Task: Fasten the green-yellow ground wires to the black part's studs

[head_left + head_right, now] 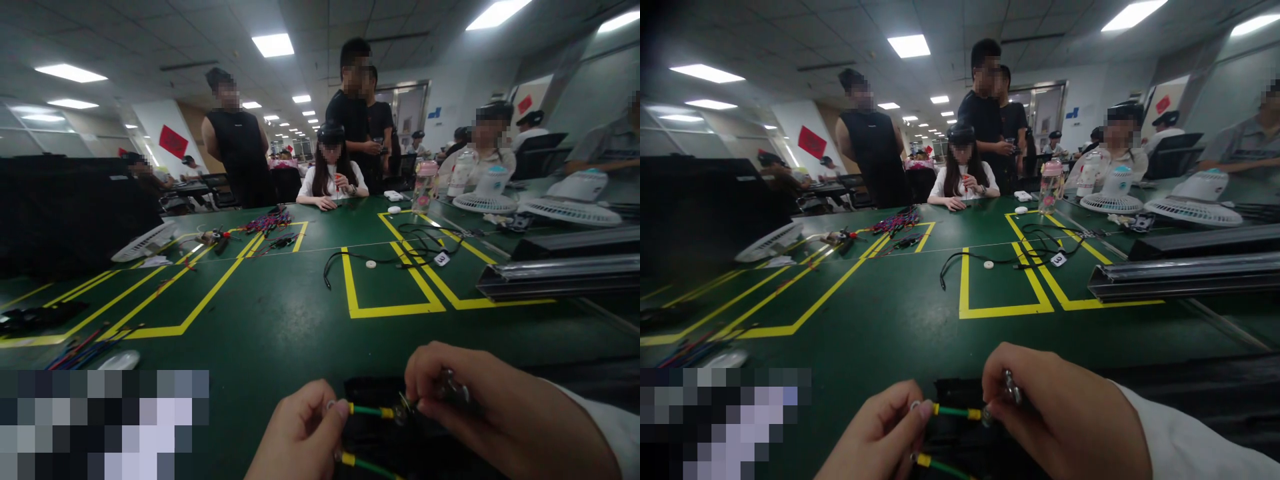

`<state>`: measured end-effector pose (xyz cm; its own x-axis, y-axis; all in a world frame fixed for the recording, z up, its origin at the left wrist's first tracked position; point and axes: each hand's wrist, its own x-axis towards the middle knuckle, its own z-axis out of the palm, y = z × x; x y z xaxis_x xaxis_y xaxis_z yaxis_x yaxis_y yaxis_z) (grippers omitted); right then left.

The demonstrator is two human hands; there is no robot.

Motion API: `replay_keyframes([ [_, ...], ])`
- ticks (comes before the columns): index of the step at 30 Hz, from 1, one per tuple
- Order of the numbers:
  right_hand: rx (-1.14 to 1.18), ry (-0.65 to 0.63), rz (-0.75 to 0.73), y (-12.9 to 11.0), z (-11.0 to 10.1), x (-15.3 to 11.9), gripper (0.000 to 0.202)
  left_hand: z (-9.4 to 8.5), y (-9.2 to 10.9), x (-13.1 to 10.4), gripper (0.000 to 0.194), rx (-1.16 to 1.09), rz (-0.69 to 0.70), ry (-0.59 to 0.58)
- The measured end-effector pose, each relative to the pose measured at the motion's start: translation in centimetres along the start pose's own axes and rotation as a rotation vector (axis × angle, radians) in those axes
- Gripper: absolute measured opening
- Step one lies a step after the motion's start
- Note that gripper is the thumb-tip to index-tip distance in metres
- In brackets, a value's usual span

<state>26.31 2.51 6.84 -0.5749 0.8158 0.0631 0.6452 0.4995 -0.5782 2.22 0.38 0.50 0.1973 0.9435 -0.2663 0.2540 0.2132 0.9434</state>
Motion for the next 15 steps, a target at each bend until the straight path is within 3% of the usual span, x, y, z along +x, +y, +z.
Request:
replay_keyframes([
  [15,-0.024,-0.097,-0.001,-0.28,0.58,0.08,0.015,-0.09,0.22,0.05,0.028,0.028,-0.001,0.009],
])
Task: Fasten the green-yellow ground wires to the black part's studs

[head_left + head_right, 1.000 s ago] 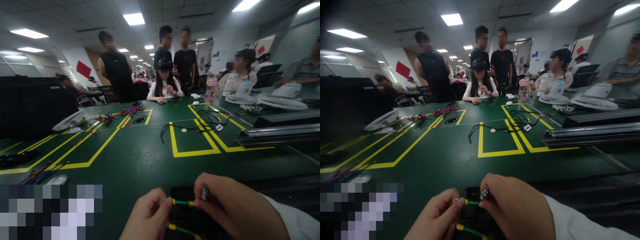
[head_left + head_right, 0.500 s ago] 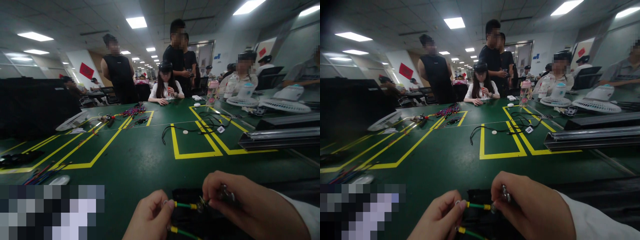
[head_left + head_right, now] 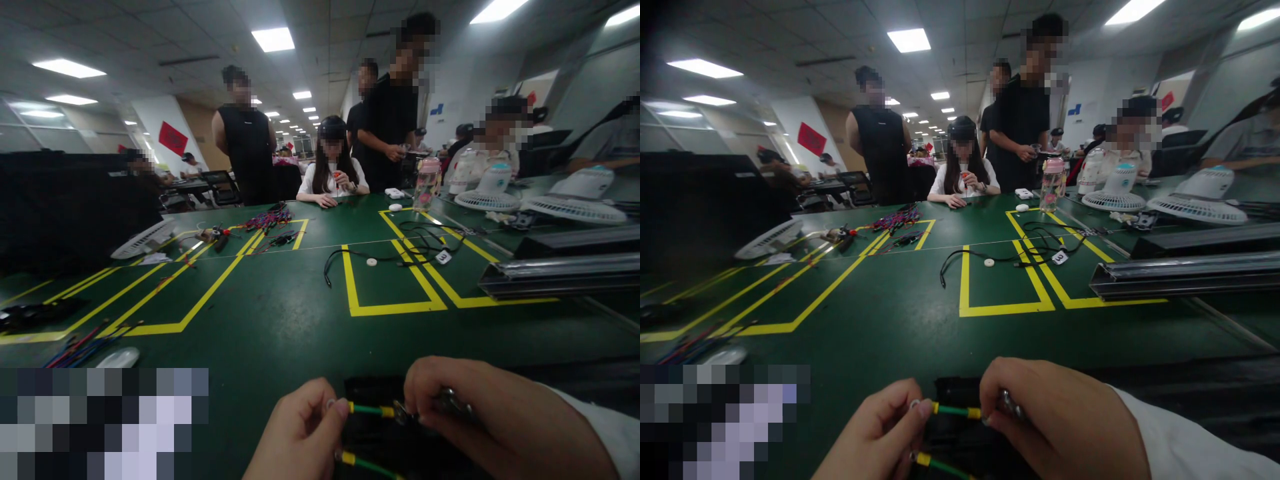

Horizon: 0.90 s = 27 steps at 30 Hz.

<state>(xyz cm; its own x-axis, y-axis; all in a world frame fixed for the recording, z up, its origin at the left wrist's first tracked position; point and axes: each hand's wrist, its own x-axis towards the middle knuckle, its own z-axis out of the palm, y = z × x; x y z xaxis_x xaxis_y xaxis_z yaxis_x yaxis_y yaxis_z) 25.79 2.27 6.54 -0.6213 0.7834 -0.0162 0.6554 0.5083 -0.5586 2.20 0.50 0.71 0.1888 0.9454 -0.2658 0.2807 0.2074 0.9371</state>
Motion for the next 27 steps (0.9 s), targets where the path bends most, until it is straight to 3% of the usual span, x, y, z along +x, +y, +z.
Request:
replay_keyframes([
  [9,-0.026,0.066,-0.022,-0.1,0.0,-0.1,0.018,0.1,-0.1,-0.1,0.03,-0.022,-0.021,0.007],
  [22,0.006,0.053,-0.112,0.1,-0.4,0.0,0.021,0.0,-0.4,0.3,0.029,0.005,0.017,-0.018],
  [27,0.094,0.162,-0.058,0.4,-1.1,-0.1,0.01,0.0,-0.6,0.2,0.029,-0.023,-0.019,-0.012],
])
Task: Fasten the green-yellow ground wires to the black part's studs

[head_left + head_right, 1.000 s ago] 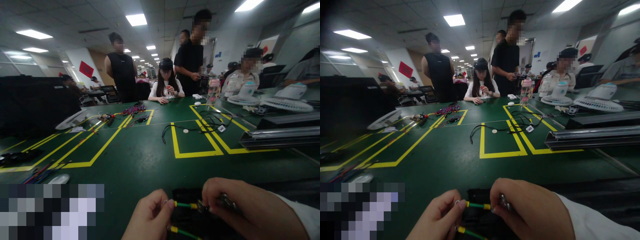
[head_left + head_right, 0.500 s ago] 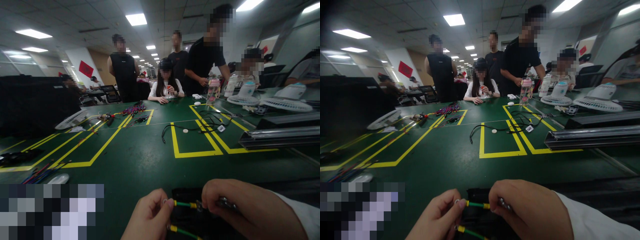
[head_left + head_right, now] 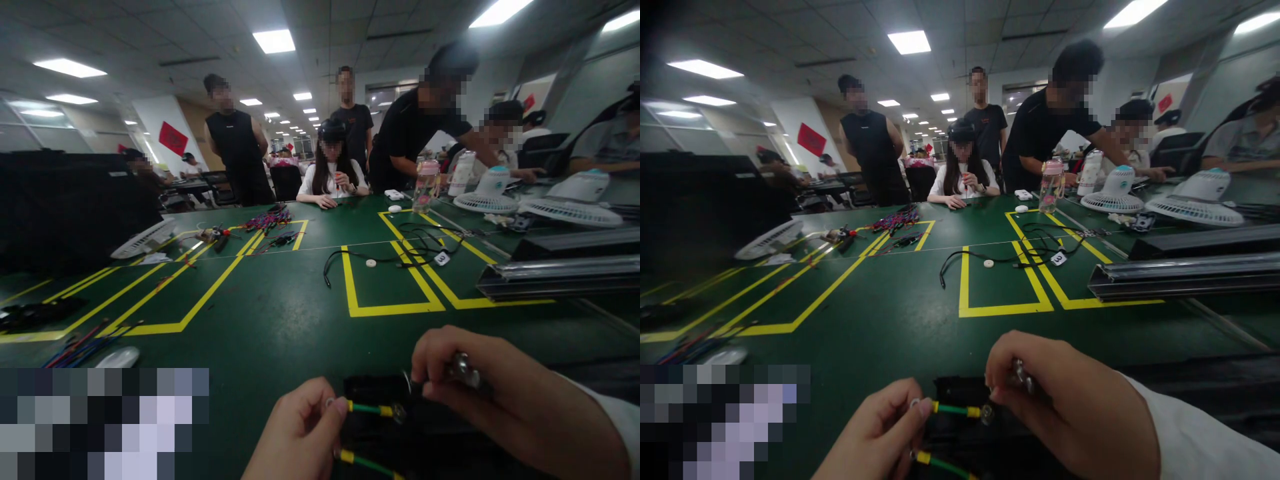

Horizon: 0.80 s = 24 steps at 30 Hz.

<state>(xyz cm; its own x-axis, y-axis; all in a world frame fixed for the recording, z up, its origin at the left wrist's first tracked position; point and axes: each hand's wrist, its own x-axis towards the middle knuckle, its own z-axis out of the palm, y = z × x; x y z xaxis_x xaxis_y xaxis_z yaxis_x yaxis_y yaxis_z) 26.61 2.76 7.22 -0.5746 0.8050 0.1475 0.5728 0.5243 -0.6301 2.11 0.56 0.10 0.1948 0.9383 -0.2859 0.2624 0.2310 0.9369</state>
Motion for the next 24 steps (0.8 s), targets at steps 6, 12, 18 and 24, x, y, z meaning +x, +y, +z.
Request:
replay_keyframes([
  [6,-0.057,0.031,0.079,-0.9,0.8,0.7,0.011,0.1,0.5,-0.1,0.029,0.014,0.004,0.019],
  [12,-0.13,0.036,0.057,-2.1,1.3,1.2,0.017,0.1,0.3,-0.2,0.031,0.017,0.022,0.012],
  [18,-0.145,0.002,0.072,-2.5,1.3,1.4,0.019,0.1,0.0,-0.1,0.031,0.022,0.04,0.019],
  [24,-0.176,-0.007,0.066,-2.4,2.1,1.5,0.018,0.2,0.5,-0.2,0.031,0.054,0.018,0.022],
])
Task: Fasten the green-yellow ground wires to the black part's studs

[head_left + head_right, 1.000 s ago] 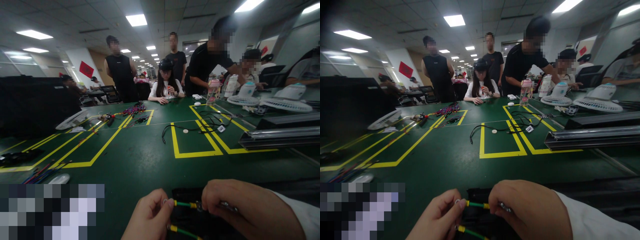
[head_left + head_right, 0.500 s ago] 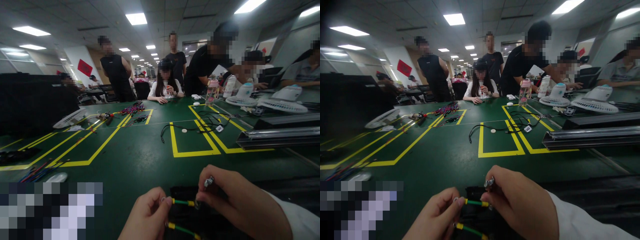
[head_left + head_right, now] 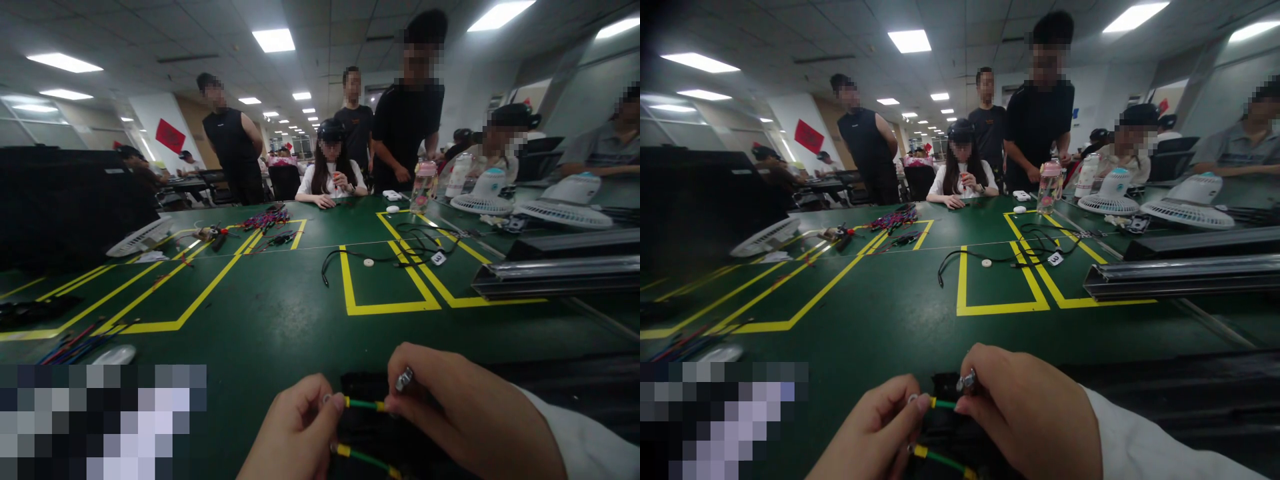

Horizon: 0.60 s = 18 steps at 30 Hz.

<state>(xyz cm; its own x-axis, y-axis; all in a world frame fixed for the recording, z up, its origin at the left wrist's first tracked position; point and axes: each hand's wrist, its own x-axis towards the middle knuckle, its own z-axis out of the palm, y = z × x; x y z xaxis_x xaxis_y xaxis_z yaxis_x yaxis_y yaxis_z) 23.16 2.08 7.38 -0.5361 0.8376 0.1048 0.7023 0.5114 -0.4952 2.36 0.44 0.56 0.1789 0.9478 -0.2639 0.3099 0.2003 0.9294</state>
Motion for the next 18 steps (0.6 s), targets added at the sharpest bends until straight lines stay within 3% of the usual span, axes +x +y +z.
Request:
replay_keyframes([
  [10,-0.057,-0.018,0.01,-0.32,0.01,-0.1,0.018,-0.15,-0.59,0.15,0.032,-0.017,0.008,-0.022],
  [18,-0.06,-0.106,-0.034,-0.24,-0.41,-0.26,0.016,-0.07,-0.8,0.27,0.033,-0.039,0.003,-0.028],
])
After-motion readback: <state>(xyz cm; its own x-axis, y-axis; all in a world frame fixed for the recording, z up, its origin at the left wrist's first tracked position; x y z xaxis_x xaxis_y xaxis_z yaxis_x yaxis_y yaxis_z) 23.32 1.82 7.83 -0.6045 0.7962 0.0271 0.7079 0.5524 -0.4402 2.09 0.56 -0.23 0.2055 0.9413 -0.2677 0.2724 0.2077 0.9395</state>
